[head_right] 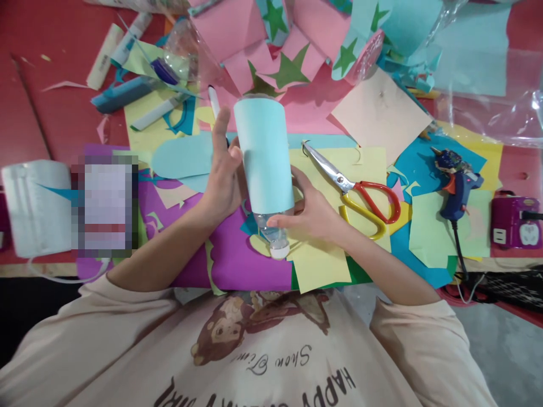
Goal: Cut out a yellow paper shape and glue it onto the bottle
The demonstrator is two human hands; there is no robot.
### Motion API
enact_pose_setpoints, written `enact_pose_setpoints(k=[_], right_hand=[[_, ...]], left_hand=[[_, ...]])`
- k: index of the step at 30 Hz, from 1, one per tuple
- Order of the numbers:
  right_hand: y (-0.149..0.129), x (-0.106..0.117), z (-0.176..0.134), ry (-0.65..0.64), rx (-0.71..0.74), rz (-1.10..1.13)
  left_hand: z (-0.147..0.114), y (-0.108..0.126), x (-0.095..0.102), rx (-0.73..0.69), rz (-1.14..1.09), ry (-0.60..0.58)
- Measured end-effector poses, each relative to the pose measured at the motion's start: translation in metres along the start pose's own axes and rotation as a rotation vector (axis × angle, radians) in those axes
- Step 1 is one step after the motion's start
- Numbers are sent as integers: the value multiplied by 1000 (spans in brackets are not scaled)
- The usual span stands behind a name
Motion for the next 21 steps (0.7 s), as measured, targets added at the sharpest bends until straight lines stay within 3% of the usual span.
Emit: enact_pose_setpoints(k=[3,12,21], right_hand=[[2,-1,-3,17,9,-72],[-2,-5,1,-67,70,63],[5,-14,0,-141,4,70]], left_hand=[[-1,4,-1,-30,72,15],[2,4,-3,-44,25,-37],[1,0,-4,-2,101,-56]])
Point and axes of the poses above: each hand's wrist, its own z-axis towards the middle knuckle, its own x-axis out of the back of the hand, y = z × x, the point moved 5 cm from there along z, towards the middle knuckle
